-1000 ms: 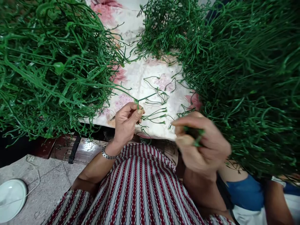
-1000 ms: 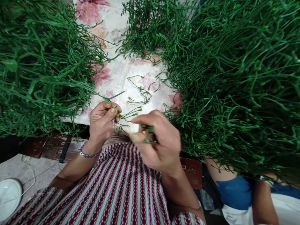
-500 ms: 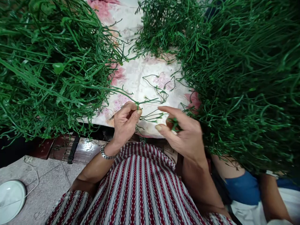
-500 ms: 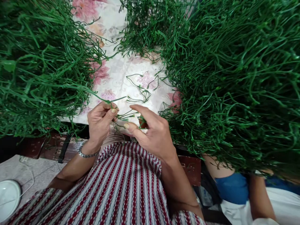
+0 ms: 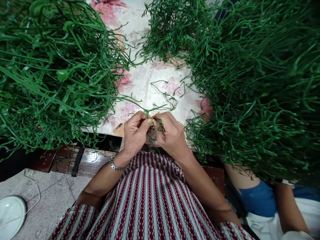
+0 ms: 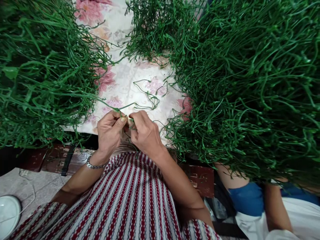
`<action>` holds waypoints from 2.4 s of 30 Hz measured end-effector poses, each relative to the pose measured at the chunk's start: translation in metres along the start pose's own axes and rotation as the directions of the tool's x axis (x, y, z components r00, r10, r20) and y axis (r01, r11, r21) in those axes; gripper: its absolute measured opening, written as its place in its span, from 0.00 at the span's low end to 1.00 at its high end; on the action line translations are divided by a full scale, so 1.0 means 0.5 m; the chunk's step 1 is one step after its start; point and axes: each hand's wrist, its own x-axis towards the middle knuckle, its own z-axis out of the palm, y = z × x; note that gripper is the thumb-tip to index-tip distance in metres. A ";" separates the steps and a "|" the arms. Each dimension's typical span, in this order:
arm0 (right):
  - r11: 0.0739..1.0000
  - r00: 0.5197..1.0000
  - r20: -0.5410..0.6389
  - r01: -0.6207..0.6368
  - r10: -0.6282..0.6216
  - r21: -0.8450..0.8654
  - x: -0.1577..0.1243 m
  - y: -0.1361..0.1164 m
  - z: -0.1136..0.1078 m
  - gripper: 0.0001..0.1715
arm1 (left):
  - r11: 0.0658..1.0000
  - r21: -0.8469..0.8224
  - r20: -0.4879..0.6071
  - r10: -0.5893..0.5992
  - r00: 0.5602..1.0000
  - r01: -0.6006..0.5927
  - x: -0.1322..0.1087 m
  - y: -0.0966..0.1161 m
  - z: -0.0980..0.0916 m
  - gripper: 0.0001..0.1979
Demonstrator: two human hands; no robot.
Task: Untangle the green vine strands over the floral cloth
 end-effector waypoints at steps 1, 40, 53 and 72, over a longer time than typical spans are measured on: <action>0.999 0.995 0.098 -0.023 0.026 -0.034 0.000 0.005 -0.006 0.06 | 1.000 0.001 0.002 0.007 1.000 -0.007 -0.001 -0.002 -0.001 0.07; 0.935 0.951 0.294 -0.187 0.095 0.302 -0.042 0.007 -0.020 0.16 | 0.809 -0.489 0.135 -0.299 0.945 0.326 -0.003 0.064 0.024 0.12; 0.940 0.883 0.460 -0.071 -0.097 0.335 -0.055 0.031 -0.029 0.22 | 0.731 -0.411 0.381 -0.405 0.831 0.545 0.003 0.058 0.018 0.09; 0.936 0.952 0.307 -0.114 0.006 0.334 -0.030 0.021 -0.085 0.18 | 0.788 -0.344 0.397 -0.370 0.840 0.510 0.029 0.060 0.012 0.09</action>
